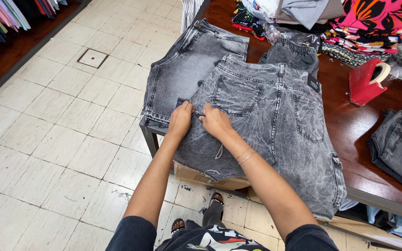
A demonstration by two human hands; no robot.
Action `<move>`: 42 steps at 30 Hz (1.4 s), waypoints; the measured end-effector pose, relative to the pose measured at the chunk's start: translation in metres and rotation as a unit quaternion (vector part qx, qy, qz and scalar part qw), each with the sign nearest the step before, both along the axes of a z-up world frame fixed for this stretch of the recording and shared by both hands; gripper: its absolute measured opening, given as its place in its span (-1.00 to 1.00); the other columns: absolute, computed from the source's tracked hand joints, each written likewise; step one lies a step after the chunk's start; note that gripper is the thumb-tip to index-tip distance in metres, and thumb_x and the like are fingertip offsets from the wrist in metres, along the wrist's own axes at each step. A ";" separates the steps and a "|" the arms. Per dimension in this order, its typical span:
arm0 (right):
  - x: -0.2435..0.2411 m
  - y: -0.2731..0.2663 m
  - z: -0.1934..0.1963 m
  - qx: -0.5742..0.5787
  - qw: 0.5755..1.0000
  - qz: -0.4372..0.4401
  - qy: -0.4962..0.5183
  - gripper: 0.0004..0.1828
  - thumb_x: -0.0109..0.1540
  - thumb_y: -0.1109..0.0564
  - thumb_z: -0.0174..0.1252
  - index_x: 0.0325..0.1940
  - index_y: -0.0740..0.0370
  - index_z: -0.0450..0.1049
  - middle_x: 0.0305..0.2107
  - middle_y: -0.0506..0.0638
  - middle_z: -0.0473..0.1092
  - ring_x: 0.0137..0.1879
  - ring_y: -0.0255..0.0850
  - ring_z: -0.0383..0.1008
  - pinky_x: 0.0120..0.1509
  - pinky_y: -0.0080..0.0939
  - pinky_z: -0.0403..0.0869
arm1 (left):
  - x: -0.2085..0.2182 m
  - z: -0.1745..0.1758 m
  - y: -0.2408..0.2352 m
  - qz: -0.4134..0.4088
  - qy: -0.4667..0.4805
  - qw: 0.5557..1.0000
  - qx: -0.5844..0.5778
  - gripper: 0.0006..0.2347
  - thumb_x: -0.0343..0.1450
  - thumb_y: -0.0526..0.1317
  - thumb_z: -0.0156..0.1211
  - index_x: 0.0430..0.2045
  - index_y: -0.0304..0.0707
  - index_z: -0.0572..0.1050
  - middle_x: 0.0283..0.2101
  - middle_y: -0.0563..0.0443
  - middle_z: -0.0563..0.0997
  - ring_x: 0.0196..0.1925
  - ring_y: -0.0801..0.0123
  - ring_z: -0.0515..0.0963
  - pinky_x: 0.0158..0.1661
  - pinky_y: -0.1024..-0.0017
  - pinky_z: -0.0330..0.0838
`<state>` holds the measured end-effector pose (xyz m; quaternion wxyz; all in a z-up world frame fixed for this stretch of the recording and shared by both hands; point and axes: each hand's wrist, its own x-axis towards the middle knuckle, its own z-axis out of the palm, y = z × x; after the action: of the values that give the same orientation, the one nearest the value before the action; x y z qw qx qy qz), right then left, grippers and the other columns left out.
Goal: The person uses a small pair of scissors to trim loose threads and frayed edges on a pair of gray denim shorts. They work on the waistband, back pockets, and leg hems, then fold the shorts and place them on a table.
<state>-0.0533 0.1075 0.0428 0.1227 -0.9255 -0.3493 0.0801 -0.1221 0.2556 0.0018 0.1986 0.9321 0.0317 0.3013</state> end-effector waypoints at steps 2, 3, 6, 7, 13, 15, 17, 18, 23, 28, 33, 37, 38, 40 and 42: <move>-0.001 0.002 -0.002 -0.002 1.000 0.004 -0.002 -0.70 0.36 -0.05 0.23 -0.04 0.20 0.40 -0.30 0.36 0.63 -0.05 0.37 0.72 0.05 0.36 0.64 | -0.001 -0.003 -0.001 0.009 -0.001 1.000 0.015 -0.89 0.57 -0.23 0.13 -0.37 -0.10 0.40 -0.33 0.06 0.45 -0.28 0.20 0.64 -0.21 0.33 0.56; 0.000 0.004 -0.002 -0.010 1.000 0.009 -0.015 -0.70 0.36 -0.06 0.22 -0.04 0.20 0.40 -0.31 0.35 0.63 -0.05 0.36 0.72 0.04 0.37 0.64 | -0.002 -0.003 -0.002 0.011 -0.004 1.000 0.018 -0.89 0.57 -0.22 0.14 -0.36 -0.11 0.41 -0.32 0.04 0.45 -0.27 0.18 0.64 -0.21 0.31 0.57; -0.001 0.008 0.000 -0.027 0.999 0.012 -0.017 -0.69 0.37 -0.05 0.20 -0.01 0.22 0.39 -0.29 0.36 0.63 -0.04 0.37 0.71 0.06 0.37 0.64 | -0.003 -0.005 -0.003 0.017 -0.005 0.999 0.029 -0.90 0.57 -0.23 0.12 -0.35 -0.13 0.41 -0.31 0.02 0.45 -0.25 0.17 0.64 -0.19 0.30 0.58; -0.002 0.009 0.002 -0.035 0.999 0.011 -0.008 -0.69 0.37 -0.03 0.19 0.01 0.24 0.39 -0.27 0.37 0.64 -0.01 0.37 0.71 0.09 0.37 0.64 | -0.004 -0.005 -0.004 0.022 -0.004 0.999 0.038 -0.90 0.58 -0.23 0.11 -0.33 -0.14 0.42 -0.31 0.02 0.45 -0.24 0.17 0.63 -0.18 0.30 0.58; -0.005 0.015 0.005 -0.059 0.997 0.011 -0.038 -0.67 0.36 -0.02 0.20 0.02 0.28 0.39 -0.29 0.37 0.63 -0.06 0.37 0.72 0.05 0.36 0.65 | -0.001 -0.006 -0.007 0.039 0.002 0.998 0.040 -0.92 0.58 -0.25 0.05 -0.32 -0.14 0.40 -0.30 0.02 0.43 -0.25 0.17 0.62 -0.19 0.29 0.55; -0.006 0.015 0.006 -0.055 0.998 0.011 -0.042 -0.66 0.36 -0.01 0.21 0.02 0.30 0.40 -0.29 0.38 0.63 -0.06 0.38 0.72 0.04 0.36 0.65 | 0.000 -0.005 -0.008 0.043 -0.002 0.998 0.051 -0.92 0.58 -0.26 0.06 -0.32 -0.14 0.40 -0.30 0.02 0.43 -0.25 0.17 0.61 -0.19 0.28 0.55; -0.008 0.015 0.007 -0.051 0.998 0.011 -0.046 -0.66 0.36 -0.01 0.21 0.02 0.32 0.41 -0.29 0.40 0.63 -0.06 0.38 0.72 0.03 0.37 0.65 | 0.000 -0.006 -0.008 0.048 -0.005 0.997 0.060 -0.93 0.58 -0.26 0.06 -0.31 -0.14 0.40 -0.30 0.01 0.43 -0.26 0.17 0.61 -0.20 0.28 0.55; -0.009 0.015 0.007 -0.043 0.998 0.007 -0.042 -0.66 0.36 0.00 0.21 0.02 0.34 0.42 -0.30 0.41 0.62 -0.06 0.39 0.71 0.04 0.38 0.65 | 0.000 -0.006 -0.008 0.051 -0.009 0.996 0.070 -0.93 0.58 -0.27 0.07 -0.32 -0.14 0.40 -0.29 0.02 0.44 -0.26 0.18 0.62 -0.20 0.29 0.55; -0.011 0.017 0.007 -0.032 0.999 -0.001 -0.042 -0.64 0.37 -0.01 0.21 0.03 0.37 0.42 -0.30 0.42 0.62 -0.06 0.42 0.71 0.03 0.39 0.65 | -0.001 -0.007 -0.009 0.064 -0.024 0.993 0.095 -0.93 0.57 -0.26 0.07 -0.32 -0.11 0.40 -0.29 0.06 0.43 -0.26 0.23 0.61 -0.21 0.33 0.55; -0.011 0.021 0.006 -0.050 0.997 0.010 -0.060 -0.63 0.37 -0.03 0.20 0.05 0.34 0.43 -0.31 0.37 0.63 -0.07 0.37 0.72 0.01 0.36 0.66 | -0.002 -0.006 -0.010 0.064 -0.040 0.994 0.082 -0.93 0.58 -0.24 0.09 -0.31 -0.08 0.40 -0.30 0.10 0.41 -0.25 0.27 0.58 -0.18 0.36 0.53; -0.011 0.002 0.003 -0.012 0.999 -0.004 -0.034 -0.68 0.39 -0.01 0.17 0.07 0.30 0.43 -0.21 0.38 0.63 -0.02 0.37 0.71 0.04 0.38 0.64 | -0.006 -0.006 -0.006 0.041 -0.060 0.997 -0.008 -0.92 0.62 -0.25 0.03 -0.28 -0.13 0.36 -0.27 0.03 0.42 -0.25 0.15 0.59 -0.17 0.26 0.54; -0.044 -0.028 0.030 -0.014 1.000 0.018 0.012 -0.44 0.37 -0.07 0.24 0.37 0.29 0.44 -0.06 0.36 0.64 0.09 0.31 0.70 0.11 0.32 0.63 | -0.019 -0.013 -0.003 -0.017 -0.130 0.980 -0.152 -0.84 0.70 -0.27 -0.07 -0.30 -0.09 0.33 -0.28 0.08 0.43 -0.25 0.11 0.57 -0.16 0.23 0.51; -0.054 -0.047 0.016 -0.017 1.000 0.015 0.021 -0.44 0.37 -0.07 0.24 0.37 0.29 0.44 -0.06 0.36 0.64 0.09 0.31 0.70 0.11 0.32 0.63 | -0.038 -0.027 -0.008 -0.018 -0.121 0.980 -0.157 -0.84 0.70 -0.27 -0.07 -0.30 -0.09 0.33 -0.28 0.08 0.43 -0.25 0.11 0.57 -0.16 0.23 0.51; -0.065 -0.076 -0.005 -0.007 0.999 0.029 0.043 -0.70 0.33 -0.08 0.28 -0.12 0.20 0.66 -0.27 0.25 0.67 -0.05 0.29 0.72 0.00 0.28 0.66 | -0.066 -0.045 -0.011 -0.004 -0.162 0.983 -0.084 -0.78 0.73 -0.16 -0.14 -0.28 -0.18 0.39 -0.24 -0.01 0.43 -0.10 -0.03 0.51 -0.05 0.09 0.41; -0.084 -0.116 -0.045 0.006 0.995 0.018 0.099 -0.74 0.34 -0.03 0.30 -0.21 0.21 0.68 -0.41 0.18 0.64 -0.26 0.13 0.66 -0.19 0.04 0.58 | -0.104 -0.083 -0.012 0.042 -0.136 0.986 -0.091 -0.77 0.72 -0.15 -0.14 -0.29 -0.17 0.39 -0.20 -0.02 0.43 -0.01 -0.05 0.47 0.04 0.06 0.36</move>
<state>-0.1371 -0.0088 -0.0017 0.1609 -0.9058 -0.3526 0.1712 -0.2259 0.2435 -0.0816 0.2723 0.8582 0.0706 0.4293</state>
